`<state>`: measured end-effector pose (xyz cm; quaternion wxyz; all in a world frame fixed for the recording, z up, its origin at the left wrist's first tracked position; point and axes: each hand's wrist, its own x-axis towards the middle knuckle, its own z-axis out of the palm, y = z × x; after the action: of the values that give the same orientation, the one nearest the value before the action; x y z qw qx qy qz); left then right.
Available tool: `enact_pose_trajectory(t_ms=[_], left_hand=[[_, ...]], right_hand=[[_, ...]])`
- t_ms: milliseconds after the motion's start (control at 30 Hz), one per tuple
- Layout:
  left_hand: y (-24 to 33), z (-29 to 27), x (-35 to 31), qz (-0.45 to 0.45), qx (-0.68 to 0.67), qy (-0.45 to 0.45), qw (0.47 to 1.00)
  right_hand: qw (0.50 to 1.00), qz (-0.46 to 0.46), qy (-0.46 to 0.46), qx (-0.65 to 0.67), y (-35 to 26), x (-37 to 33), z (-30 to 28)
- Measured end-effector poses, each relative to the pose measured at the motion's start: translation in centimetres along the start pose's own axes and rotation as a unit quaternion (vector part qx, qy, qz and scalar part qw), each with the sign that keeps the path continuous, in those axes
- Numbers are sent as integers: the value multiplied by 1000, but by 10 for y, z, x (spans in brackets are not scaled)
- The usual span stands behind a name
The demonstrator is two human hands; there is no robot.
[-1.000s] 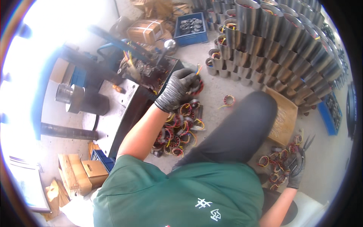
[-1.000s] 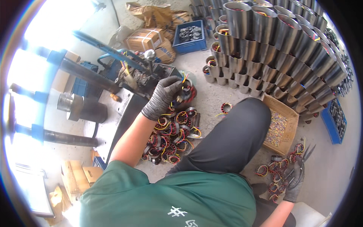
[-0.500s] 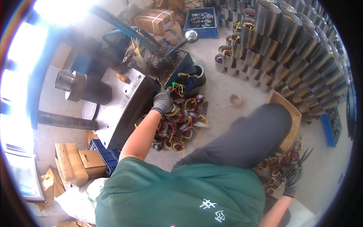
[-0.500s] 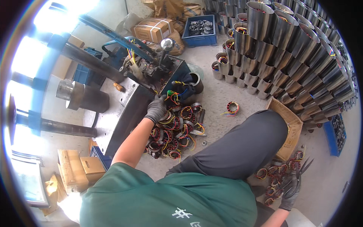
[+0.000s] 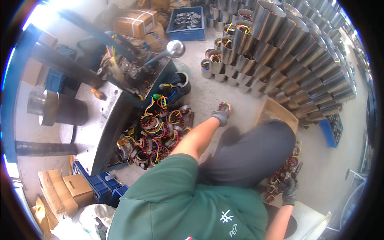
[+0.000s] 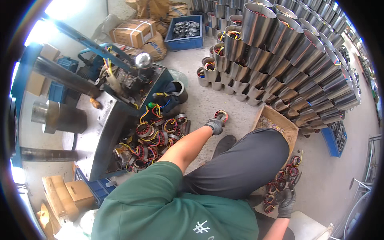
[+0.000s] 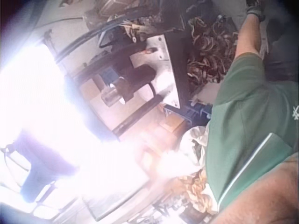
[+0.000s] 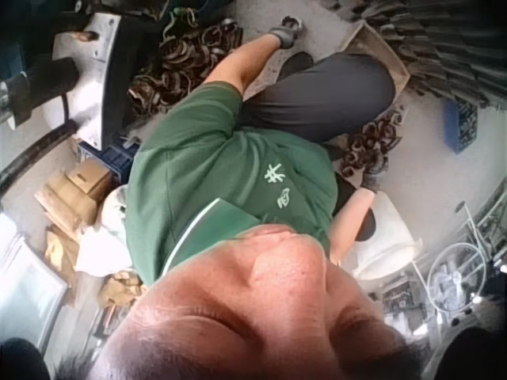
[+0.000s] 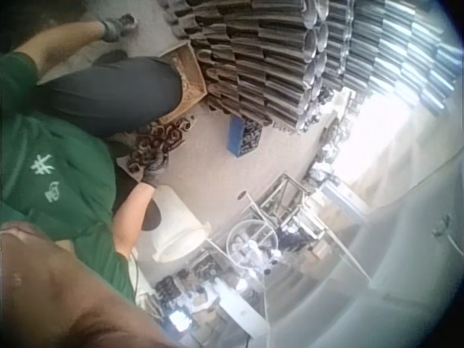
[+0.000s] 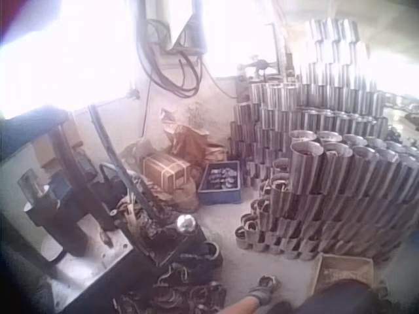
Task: Manually stripping and organizing copper wire coils into a storage bin.
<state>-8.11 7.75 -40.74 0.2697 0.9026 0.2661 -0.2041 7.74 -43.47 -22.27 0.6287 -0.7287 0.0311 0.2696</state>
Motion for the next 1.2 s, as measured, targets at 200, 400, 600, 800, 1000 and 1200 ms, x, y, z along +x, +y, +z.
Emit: enact_pose_trajectory(t_ms=[200, 400, 600, 800, 1000, 1200], left_hand=[[-23, 32, 13, -71, 64, 25, 995], [-14, 19, -75, 51, -58, 64, 995], [-46, 55, -215, 174, -13, 19, 984], [-102, 114, -265, 87, 162, -44, 982], [-143, 202, -190, 65, 1, 93, 994], [-322, 117, -208, -38, -359, 66, 930]], right_hand=[[997, 55, -49, -39, 2, -10, 37], [986, 130, 37, -95, 53, 8, 12], [993, 85, -27, -80, 122, 59, -18], [956, 47, 120, -265, 74, 28, 70], [836, -91, 104, -531, 212, 65, -49], [794, -182, -52, -577, 129, 45, 105]])
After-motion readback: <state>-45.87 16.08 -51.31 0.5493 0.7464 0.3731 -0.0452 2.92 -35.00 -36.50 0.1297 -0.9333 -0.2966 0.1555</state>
